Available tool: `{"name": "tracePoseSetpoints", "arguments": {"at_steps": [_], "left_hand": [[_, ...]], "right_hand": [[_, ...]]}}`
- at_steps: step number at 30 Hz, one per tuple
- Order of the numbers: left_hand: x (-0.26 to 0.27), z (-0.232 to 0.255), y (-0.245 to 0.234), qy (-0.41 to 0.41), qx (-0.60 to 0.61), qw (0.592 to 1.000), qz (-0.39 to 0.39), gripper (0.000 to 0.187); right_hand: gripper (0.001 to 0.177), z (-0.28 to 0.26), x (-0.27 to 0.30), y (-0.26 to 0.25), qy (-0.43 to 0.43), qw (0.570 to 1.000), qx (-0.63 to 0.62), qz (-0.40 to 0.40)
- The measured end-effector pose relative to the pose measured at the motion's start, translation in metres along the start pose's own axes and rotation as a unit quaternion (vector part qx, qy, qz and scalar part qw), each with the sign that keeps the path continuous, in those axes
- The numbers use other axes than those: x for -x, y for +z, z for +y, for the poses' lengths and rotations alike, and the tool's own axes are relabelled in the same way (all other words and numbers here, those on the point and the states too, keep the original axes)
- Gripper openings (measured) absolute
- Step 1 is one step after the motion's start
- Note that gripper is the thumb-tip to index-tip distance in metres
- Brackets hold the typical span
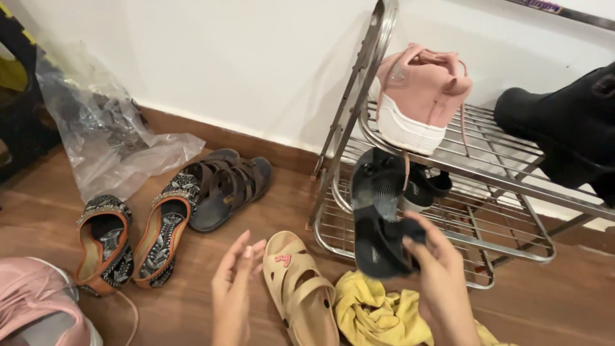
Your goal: The person wipes several pairs of shoes with a yellow cloth and places them on a metal shoe rack. They handle black sneakers, patterned flats, pink sneakers, beige slides, and brown sandals, wiping each before arranging them on the rack.
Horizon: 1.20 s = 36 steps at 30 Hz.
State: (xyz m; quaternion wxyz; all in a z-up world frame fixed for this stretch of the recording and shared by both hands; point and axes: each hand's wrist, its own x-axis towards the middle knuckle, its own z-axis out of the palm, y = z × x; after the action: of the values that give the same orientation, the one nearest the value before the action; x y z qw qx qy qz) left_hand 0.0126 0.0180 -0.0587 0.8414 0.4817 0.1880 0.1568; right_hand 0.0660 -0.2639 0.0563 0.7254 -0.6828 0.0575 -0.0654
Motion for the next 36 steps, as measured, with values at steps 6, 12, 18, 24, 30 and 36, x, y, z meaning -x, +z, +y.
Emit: {"name": "tracePoseSetpoints", "arguments": {"at_steps": [6,12,18,24,30,36], "left_hand": [[-0.009,-0.021,-0.002,-0.022,-0.053,0.998,0.001,0.05],[-0.013,-0.029,-0.006,-0.018,-0.048,0.999,0.005,0.05],[-0.007,-0.022,-0.002,-0.019,-0.054,0.998,0.018,0.048],[-0.019,-0.045,-0.014,0.006,-0.056,0.998,0.018,0.051],[-0.025,-0.057,-0.017,0.026,-0.047,0.999,0.007,0.049],[-0.019,-0.04,-0.018,0.016,-0.04,0.998,0.051,0.047]], "right_hand": [[0.042,-0.011,-0.073,0.035,-0.02,0.998,0.042,0.03],[0.037,-0.011,-0.071,0.029,-0.211,0.917,0.308,0.141],[0.057,-0.011,-0.029,0.045,-0.419,0.773,0.471,0.077],[0.073,0.001,-0.043,0.056,-0.37,0.791,0.484,0.052],[0.076,0.021,-0.077,0.063,-0.394,0.784,0.476,0.055],[0.081,0.034,-0.085,0.064,-0.407,0.775,0.479,0.064]]}}
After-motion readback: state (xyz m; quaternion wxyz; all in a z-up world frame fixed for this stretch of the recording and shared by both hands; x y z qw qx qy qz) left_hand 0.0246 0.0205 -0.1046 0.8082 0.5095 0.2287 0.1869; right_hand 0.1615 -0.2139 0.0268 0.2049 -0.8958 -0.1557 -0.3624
